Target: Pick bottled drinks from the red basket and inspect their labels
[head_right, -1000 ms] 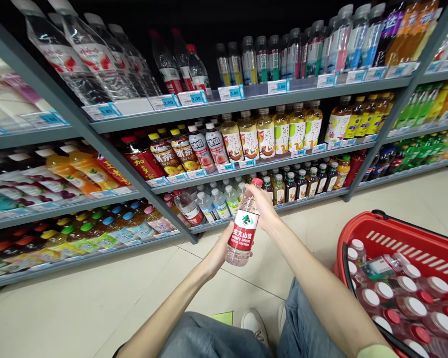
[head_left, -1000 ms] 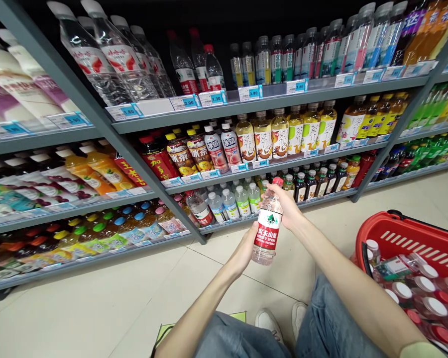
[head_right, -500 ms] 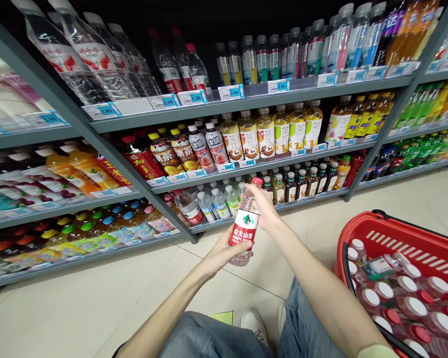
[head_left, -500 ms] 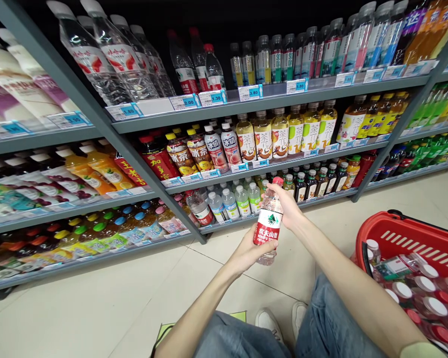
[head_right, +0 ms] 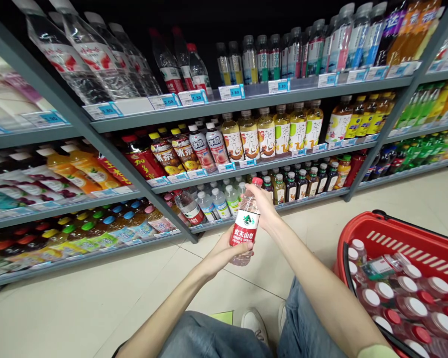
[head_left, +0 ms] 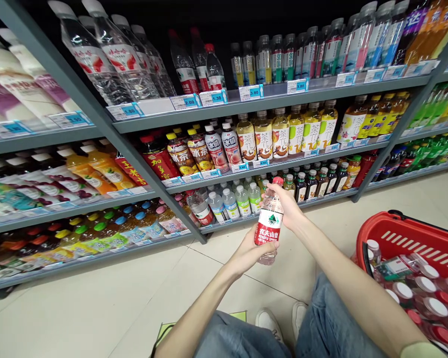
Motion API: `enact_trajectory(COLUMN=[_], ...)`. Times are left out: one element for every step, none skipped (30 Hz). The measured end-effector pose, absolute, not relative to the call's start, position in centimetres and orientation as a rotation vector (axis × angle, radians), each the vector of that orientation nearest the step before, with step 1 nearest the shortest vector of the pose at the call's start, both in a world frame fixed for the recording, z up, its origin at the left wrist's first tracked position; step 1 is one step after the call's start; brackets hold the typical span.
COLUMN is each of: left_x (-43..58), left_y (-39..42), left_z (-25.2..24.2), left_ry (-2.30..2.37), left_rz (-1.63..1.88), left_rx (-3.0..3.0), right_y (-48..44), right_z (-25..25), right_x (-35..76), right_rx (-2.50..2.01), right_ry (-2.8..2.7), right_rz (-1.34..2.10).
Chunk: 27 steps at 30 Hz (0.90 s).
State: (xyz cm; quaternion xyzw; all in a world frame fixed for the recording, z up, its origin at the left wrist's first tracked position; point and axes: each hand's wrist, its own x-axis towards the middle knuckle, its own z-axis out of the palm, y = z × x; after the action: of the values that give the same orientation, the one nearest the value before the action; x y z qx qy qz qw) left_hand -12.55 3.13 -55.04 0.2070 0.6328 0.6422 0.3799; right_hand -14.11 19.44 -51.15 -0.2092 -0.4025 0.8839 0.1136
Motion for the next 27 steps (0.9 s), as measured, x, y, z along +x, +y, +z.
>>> enact_trajectory(left_x=[-12.55,-12.55,-12.57,-12.59,-12.62,-12.65,-12.68,-12.71,-12.73,-12.74,-12.74,-12.75,-12.74,-12.73,-12.72,-12.71,-12.70,-12.70,-12.69,-12.69,-12.69,-12.68,-12.68,-12.67,-12.67,-12.67,-12.69], left_y=[3.11,3.09,3.07,3.06,3.05,3.05,3.05,3.06,3.06,3.07,3.07,3.07,3.06,3.06,3.05,3.05,3.05,3.05,3.07,3.09,3.13,3.17,3.23,3.29,3.36,3.42,3.47], left_z=[-55.09,-55.16,-55.24,-55.31,-55.38,-55.43,-55.47,-55.48,-55.48,-55.46,-55.43,-55.39,-55.36,-55.34,-55.32,-55.32,-55.32,-55.34,-55.36,-55.37,-55.38,-55.37,-55.35,-55.31,-55.27,-55.23,-55.22], left_ry=[1.614,1.612,1.610,1.609,1.611,1.614,1.616,1.617,1.617,1.616,1.615,1.615,1.615,1.616,1.616,1.616,1.617,1.621,1.625,1.628,1.628,1.626,1.620,1.613,1.612,1.622,1.643], left_rz=[1.642,1.643,1.646,1.649,1.653,1.655,1.654,1.652,1.651,1.653,1.656,1.660,1.662,1.664,1.664,1.661,1.661,1.661,1.660,1.657,1.652,1.649,1.648,1.647,1.650,1.655,1.659], left_rx=[0.530,0.530,0.531,0.536,0.542,0.549,0.552,0.551,0.546,0.543,0.540,0.540,0.543,0.546,0.549,0.549,0.548,0.544,0.538,0.530,0.525,0.525,0.527,0.530,0.534,0.541,0.551], right_y=[19.48,19.53,19.55,19.57,19.56,19.55,19.52,19.49,19.46,19.44,19.42,19.42,19.43,19.44,19.45,19.46,19.46,19.46,19.45,19.43,19.41,19.39,19.39,19.40,19.43,19.49,19.56], right_z=[-51.21,-51.24,-51.26,-51.24,-51.21,-51.16,-51.11,-51.06,-51.03,-51.00,-51.00,-51.01,-51.03,-51.06,-51.10,-51.14,-51.17,-51.19,-51.21,-51.21,-51.20,-51.19,-51.16,-51.14,-51.12,-51.11,-51.11], right_x=[-14.13,-14.15,-14.15,-14.15,-14.15,-14.14,-14.12,-14.10,-14.09,-14.07,-14.07,-14.07,-14.08,-14.09,-14.11,-14.12,-14.13,-14.14,-14.14,-14.14,-14.13,-14.12,-14.11,-14.10,-14.10,-14.11,-14.13], right_rx=[-0.613,-0.612,-0.616,-0.621,-0.629,-0.635,-0.639,-0.639,-0.639,-0.638,-0.638,-0.639,-0.639,-0.638,-0.634,-0.626,-0.618,-0.612,-0.609,-0.611,-0.617,-0.625,-0.629,-0.628,-0.621,-0.608,-0.592], right_ry=[-1.185,-1.187,-1.186,-1.181,-1.173,-1.164,-1.156,-1.152,-1.148,-1.146,-1.146,-1.147,-1.149,-1.151,-1.153,-1.154,-1.155,-1.158,-1.161,-1.165,-1.167,-1.165,-1.159,-1.148,-1.133,-1.116,-1.099], right_rz=[2.592,2.591,2.592,2.594,2.596,2.600,2.604,2.607,2.610,2.612,2.614,2.616,2.616,2.614,2.613,2.612,2.611,2.608,2.604,2.600,2.595,2.591,2.587,2.581,2.570,2.555,2.534])
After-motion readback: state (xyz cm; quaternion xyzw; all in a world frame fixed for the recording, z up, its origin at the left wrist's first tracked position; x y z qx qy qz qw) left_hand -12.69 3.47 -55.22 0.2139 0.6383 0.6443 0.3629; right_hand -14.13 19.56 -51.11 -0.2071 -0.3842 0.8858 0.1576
